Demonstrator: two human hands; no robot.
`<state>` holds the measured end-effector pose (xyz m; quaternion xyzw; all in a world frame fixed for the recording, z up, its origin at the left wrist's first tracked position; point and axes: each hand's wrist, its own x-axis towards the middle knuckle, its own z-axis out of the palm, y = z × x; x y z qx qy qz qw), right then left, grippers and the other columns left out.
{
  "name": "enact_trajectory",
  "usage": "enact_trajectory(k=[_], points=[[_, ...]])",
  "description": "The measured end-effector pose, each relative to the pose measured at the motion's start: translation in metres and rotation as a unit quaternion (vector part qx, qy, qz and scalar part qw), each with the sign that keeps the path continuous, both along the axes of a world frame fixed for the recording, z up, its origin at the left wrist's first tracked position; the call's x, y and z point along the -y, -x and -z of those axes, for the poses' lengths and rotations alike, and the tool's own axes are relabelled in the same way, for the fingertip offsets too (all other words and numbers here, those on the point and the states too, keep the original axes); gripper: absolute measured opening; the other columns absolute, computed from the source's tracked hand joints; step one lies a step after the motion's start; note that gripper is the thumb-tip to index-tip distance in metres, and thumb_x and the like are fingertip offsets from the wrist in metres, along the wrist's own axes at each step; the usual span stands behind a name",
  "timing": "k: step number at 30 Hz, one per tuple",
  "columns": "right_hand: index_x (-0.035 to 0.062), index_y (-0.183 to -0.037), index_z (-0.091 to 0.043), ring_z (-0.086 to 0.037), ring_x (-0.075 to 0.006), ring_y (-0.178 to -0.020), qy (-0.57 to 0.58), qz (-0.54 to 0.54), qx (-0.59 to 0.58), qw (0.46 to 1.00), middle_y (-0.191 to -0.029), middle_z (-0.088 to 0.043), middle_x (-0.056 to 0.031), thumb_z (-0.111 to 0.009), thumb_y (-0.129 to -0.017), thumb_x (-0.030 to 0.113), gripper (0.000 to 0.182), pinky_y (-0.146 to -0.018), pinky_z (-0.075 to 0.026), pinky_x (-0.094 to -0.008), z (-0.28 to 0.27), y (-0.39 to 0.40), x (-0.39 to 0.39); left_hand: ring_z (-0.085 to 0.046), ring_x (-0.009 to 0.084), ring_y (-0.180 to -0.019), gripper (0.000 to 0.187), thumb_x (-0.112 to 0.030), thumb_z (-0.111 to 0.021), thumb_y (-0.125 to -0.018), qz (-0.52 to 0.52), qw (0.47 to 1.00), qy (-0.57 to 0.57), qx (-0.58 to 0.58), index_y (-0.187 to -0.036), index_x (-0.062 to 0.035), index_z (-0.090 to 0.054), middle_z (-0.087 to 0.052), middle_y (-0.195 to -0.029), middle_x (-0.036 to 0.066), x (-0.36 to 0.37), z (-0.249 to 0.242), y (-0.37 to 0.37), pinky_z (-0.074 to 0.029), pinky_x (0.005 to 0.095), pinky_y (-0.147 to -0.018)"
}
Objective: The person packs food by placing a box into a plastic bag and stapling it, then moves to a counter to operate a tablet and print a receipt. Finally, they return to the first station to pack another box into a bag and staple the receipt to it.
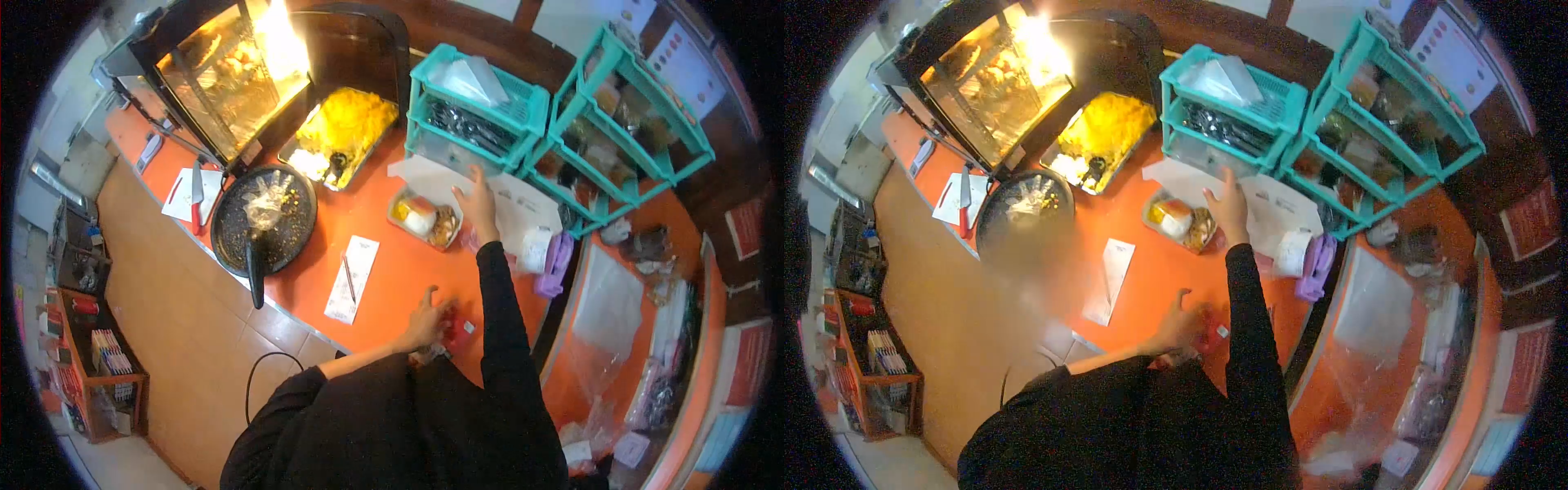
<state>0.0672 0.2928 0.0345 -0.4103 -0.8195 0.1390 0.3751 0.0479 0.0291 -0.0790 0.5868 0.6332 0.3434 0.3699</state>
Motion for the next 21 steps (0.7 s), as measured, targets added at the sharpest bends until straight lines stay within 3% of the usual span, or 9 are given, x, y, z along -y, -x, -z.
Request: enact_trajectory(k=[2, 3, 4, 8, 11, 15, 19, 20, 21], points=[[0.0104, -0.111, -0.057, -0.062, -0.0420, -0.091, 0.154, -0.007, 0.129, 0.980, -0.098, -0.065, -0.0213, -0.065, -0.077, 0.014, 0.035, -0.075, -0.049, -0.0492, -0.004, 0.011, -0.003, -0.046, 0.0471, -0.113, 0.066, -0.018, -0.071, -0.073, -0.034, 0.992, -0.095, -0.078, -0.133, -0.0149, -0.044, -0.038, -0.131, 0.025, -0.005, 0.003, 0.024, -0.047, 0.0490, -0.089], [0.0146, -0.107, -0.060, -0.063, -0.0428, -0.076, 0.010, 0.003, 0.140, 0.990, -0.080, -0.066, -0.0188, -0.060, -0.079, 0.013, 0.028, -0.066, -0.050, -0.0524, 0.001, 0.010, 0.005, -0.046, 0.0459, -0.114, 0.068, -0.020, -0.072, -0.073, -0.074, 0.990, -0.109, -0.043, -0.134, -0.0134, -0.043, -0.039, -0.130, 0.025, -0.008, -0.007, 0.035, -0.047, 0.0489, -0.089], [0.0150, -0.110, -0.059, -0.063, -0.0427, -0.074, 0.022, 0.015, 0.171, 0.985, -0.079, -0.066, -0.0186, -0.060, -0.078, 0.012, 0.032, -0.067, -0.050, -0.0532, -0.005, 0.006, 0.022, -0.046, 0.0447, -0.115, 0.071, -0.023, -0.074, -0.073, -0.114, 0.986, -0.120, -0.005, -0.135, -0.0120, -0.041, -0.040, -0.129, 0.025, -0.008, -0.019, 0.042, -0.046, 0.0488, -0.090], [0.0259, -0.120, -0.056, -0.063, -0.0430, -0.074, 0.158, 0.083, 0.225, 0.958, -0.074, -0.064, -0.0218, -0.061, -0.078, 0.011, 0.045, -0.064, -0.050, -0.0502, -0.047, -0.006, 0.108, -0.046, 0.0405, -0.118, 0.079, -0.029, -0.079, -0.070, -0.058, 0.982, -0.168, -0.056, -0.135, -0.0106, -0.039, -0.041, -0.129, 0.024, -0.008, -0.077, 0.066, -0.046, 0.0482, -0.091], [0.0183, -0.127, -0.053, -0.065, -0.0393, -0.072, 0.175, 0.035, 0.197, 0.964, -0.072, -0.065, -0.0198, -0.063, -0.077, 0.008, 0.052, -0.063, -0.052, -0.0450, -0.055, -0.021, 0.146, -0.052, 0.0362, -0.114, 0.072, -0.028, -0.079, -0.072, -0.013, 0.982, -0.191, -0.011, -0.131, -0.0097, -0.045, -0.048, -0.124, 0.022, -0.005, -0.068, 0.066, -0.047, 0.0451, -0.089], [0.0083, -0.121, -0.054, -0.067, -0.0332, -0.074, 0.400, -0.148, -0.009, 0.904, -0.076, -0.068, -0.0131, -0.077, -0.070, 0.024, 0.058, -0.070, -0.052, -0.0416, -0.033, -0.063, 0.159, -0.066, 0.0284, -0.086, 0.036, -0.016, -0.074, -0.078, -0.060, 0.982, -0.173, 0.039, -0.109, -0.0020, -0.062, -0.065, -0.100, 0.017, 0.017, -0.053, 0.098, -0.053, 0.0353, -0.076], [0.0059, -0.104, -0.057, -0.064, -0.0353, -0.087, 0.257, 0.101, 0.192, 0.942, -0.093, -0.066, -0.0146, -0.081, -0.065, 0.037, 0.055, -0.072, -0.050, -0.0463, 0.007, -0.094, 0.151, -0.067, 0.0247, -0.070, 0.018, -0.006, -0.072, -0.077, -0.188, 0.975, -0.105, 0.054, -0.091, 0.0024, -0.066, -0.068, -0.084, 0.015, 0.003, -0.013, 0.135, -0.052, 0.0320, -0.065], [0.0059, -0.104, -0.057, -0.063, -0.0359, -0.088, 0.236, 0.131, 0.164, 0.949, -0.094, -0.065, -0.0152, -0.081, -0.065, 0.037, 0.056, -0.072, -0.049, -0.0472, 0.026, -0.095, 0.151, -0.066, 0.0240, -0.067, 0.016, -0.005, -0.072, -0.076, -0.218, 0.965, -0.103, 0.099, -0.087, 0.0036, -0.066, -0.068, -0.080, 0.015, -0.006, -0.011, 0.139, -0.051, 0.0316, -0.063], [0.0058, -0.105, -0.056, -0.061, -0.0366, -0.089, 0.214, 0.161, 0.136, 0.954, -0.095, -0.063, -0.0159, -0.081, -0.065, 0.038, 0.057, -0.072, -0.049, -0.0481, 0.041, -0.093, 0.152, -0.063, 0.0276, -0.077, 0.026, -0.006, -0.073, -0.075, -0.255, 0.961, -0.079, 0.074, -0.096, 0.0034, -0.063, -0.064, -0.089, 0.016, -0.012, -0.030, 0.133, -0.050, 0.0359, -0.069]])
